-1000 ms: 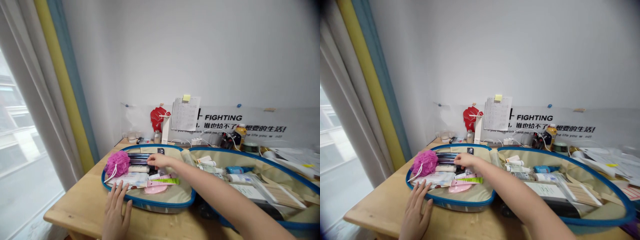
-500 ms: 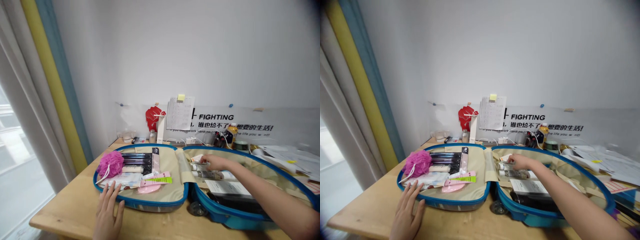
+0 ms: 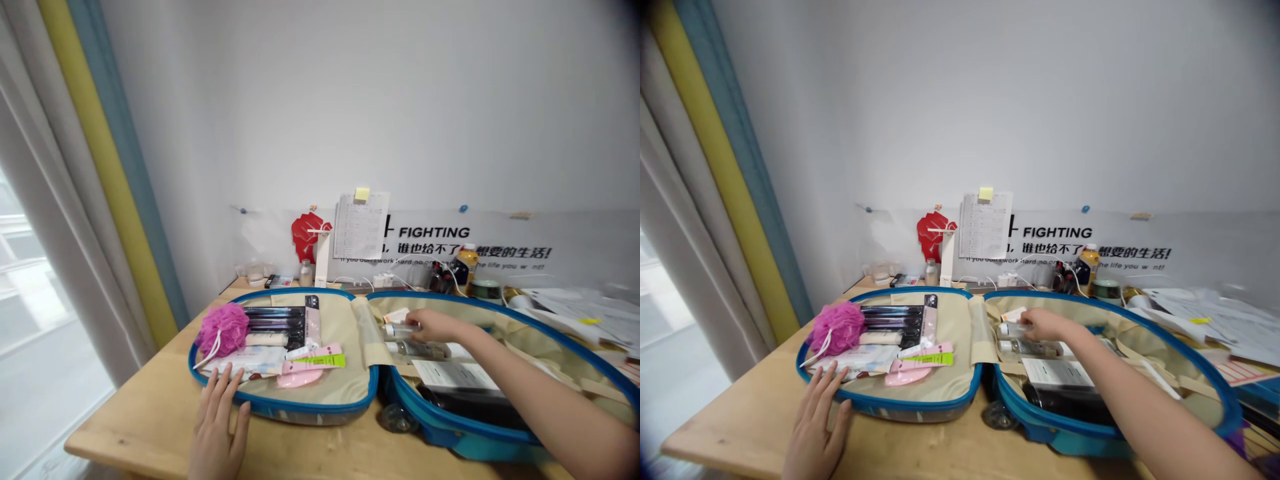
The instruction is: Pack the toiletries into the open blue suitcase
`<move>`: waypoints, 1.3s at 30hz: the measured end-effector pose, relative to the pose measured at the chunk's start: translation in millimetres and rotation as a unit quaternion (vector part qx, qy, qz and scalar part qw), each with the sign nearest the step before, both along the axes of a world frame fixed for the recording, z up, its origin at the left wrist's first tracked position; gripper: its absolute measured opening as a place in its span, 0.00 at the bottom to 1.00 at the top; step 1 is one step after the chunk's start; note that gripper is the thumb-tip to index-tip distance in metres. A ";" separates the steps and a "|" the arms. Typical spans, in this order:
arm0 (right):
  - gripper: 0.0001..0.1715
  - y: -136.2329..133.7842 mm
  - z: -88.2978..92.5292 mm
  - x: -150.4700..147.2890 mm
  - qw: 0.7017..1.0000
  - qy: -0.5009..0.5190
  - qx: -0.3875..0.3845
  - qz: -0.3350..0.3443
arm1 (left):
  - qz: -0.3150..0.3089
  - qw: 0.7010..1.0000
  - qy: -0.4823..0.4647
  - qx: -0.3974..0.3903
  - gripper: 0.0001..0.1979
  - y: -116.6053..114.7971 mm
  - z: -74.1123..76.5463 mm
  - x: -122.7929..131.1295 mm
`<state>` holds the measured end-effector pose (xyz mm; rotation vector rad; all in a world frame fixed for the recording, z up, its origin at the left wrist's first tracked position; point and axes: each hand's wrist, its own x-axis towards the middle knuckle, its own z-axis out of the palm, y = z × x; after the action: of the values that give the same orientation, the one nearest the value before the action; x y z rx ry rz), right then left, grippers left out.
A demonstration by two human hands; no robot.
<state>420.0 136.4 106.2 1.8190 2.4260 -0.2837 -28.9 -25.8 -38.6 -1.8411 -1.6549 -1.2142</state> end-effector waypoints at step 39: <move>0.19 17.5 -11.3 -7.6 0.994 -0.103 0.038 -0.015 | -0.001 1.000 -0.006 0.003 0.24 -0.6 1.3 0.7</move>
<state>412.4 153.9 94.9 1.8154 2.2992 -0.0048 -28.2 -26.4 -37.3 -1.8360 -1.6532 -1.2317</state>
